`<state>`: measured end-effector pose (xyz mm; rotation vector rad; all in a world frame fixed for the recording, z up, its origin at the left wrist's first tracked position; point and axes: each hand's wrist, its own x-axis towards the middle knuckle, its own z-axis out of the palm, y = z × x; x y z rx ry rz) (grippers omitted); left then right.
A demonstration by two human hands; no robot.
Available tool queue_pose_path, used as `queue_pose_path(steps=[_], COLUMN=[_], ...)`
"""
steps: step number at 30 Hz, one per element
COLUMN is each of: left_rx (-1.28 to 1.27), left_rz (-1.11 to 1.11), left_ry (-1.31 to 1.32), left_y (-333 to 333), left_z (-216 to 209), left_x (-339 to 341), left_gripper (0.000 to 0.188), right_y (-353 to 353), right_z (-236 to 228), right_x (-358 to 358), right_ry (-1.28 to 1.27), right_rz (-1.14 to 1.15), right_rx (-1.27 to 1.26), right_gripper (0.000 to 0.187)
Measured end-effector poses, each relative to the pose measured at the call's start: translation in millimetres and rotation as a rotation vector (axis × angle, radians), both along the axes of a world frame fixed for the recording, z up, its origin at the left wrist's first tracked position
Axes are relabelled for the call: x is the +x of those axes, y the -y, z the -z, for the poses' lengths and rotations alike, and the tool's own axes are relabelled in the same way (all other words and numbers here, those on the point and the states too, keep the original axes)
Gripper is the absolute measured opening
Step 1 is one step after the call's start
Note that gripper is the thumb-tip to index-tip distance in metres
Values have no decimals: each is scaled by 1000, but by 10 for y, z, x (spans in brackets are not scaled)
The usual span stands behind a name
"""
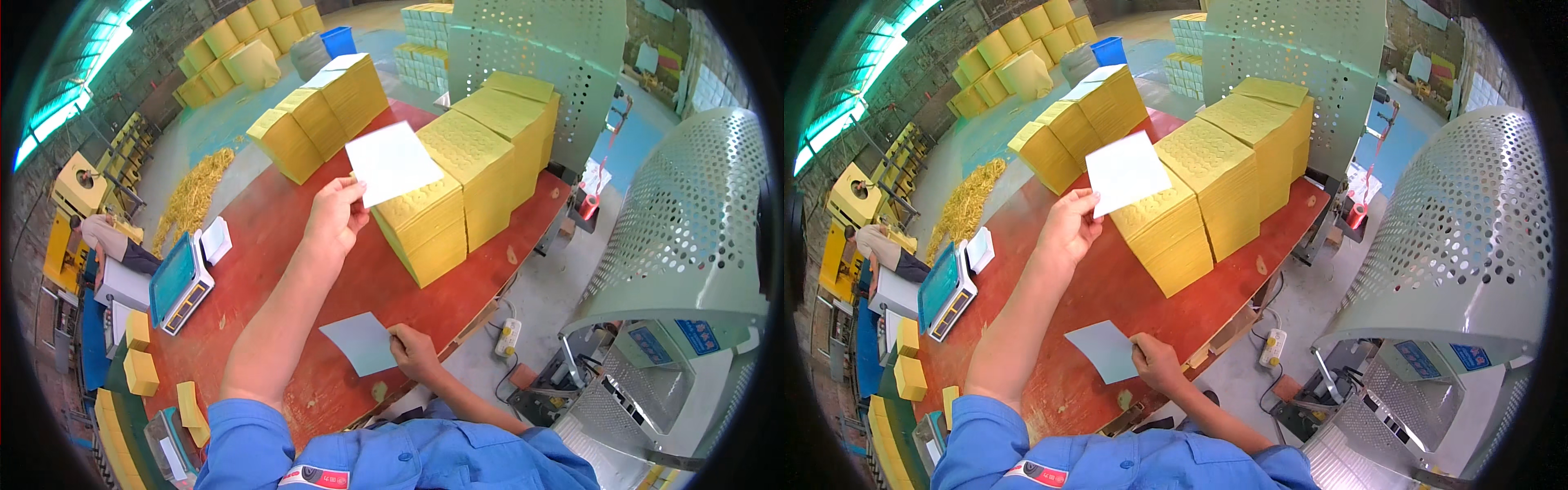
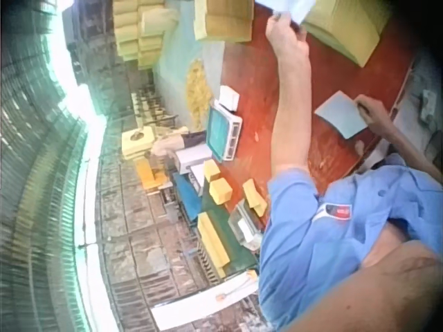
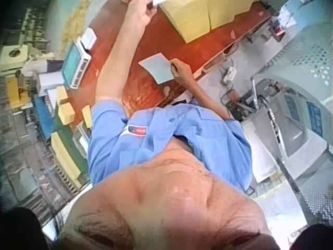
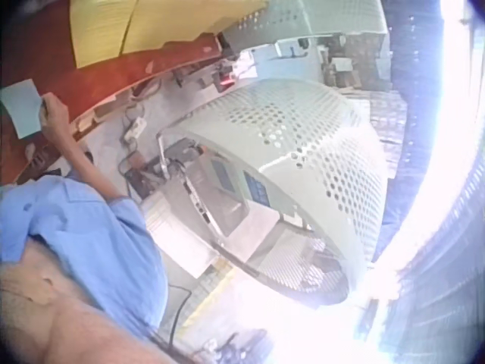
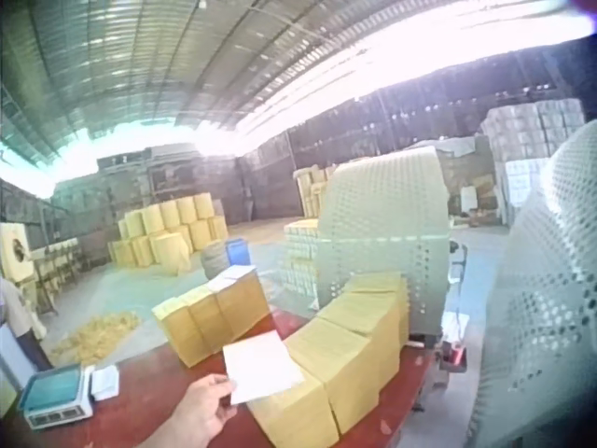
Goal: The person is bundling blocks of yellow paper using a strapping machine and then labeling and stacking them.
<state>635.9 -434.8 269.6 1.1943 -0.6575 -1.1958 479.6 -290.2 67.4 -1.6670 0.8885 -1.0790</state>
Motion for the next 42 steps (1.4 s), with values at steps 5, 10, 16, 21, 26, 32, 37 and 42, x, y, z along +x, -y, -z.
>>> queue_pose_path(steps=[5, 10, 16, 21, 26, 32, 37, 42], left_rx=[29, 27, 66, 136, -516, 176, 60, 42], left_rz=[-58, -88, -44, -119, -184, 206, 220, 328], left_ry=[248, 350, 451, 677, 1591, 1814, 1809, 1739], left_y=[-3, -12, -106, -67, 551, 958, 900, 722], left_z=[85, -11, -82, -57, -241, 206, 347, 256], left_x=[-232, -321, -349, -125, -67, -341, -365, -381], left_gripper=[18, 26, 34, 24, 35, 47, 48, 46], right_y=[74, 106, 61, 56, 227, 954, 1359, 1200], right_z=[46, 38, -4, 12, 241, -37, 25, 37], right_x=[-88, -94, -164, -207, -352, -1040, -1058, -986], right_ry=[20, 51, 79, 116, 386, 616, 229, 264], right_rz=[-91, -140, -197, -262, -301, 82, 289, 265], right_rx=[-26, -55, -28, 37, 313, 465, 18, 67], right_gripper=[14, 13, 11, 10, 14, 31, 7, 5])
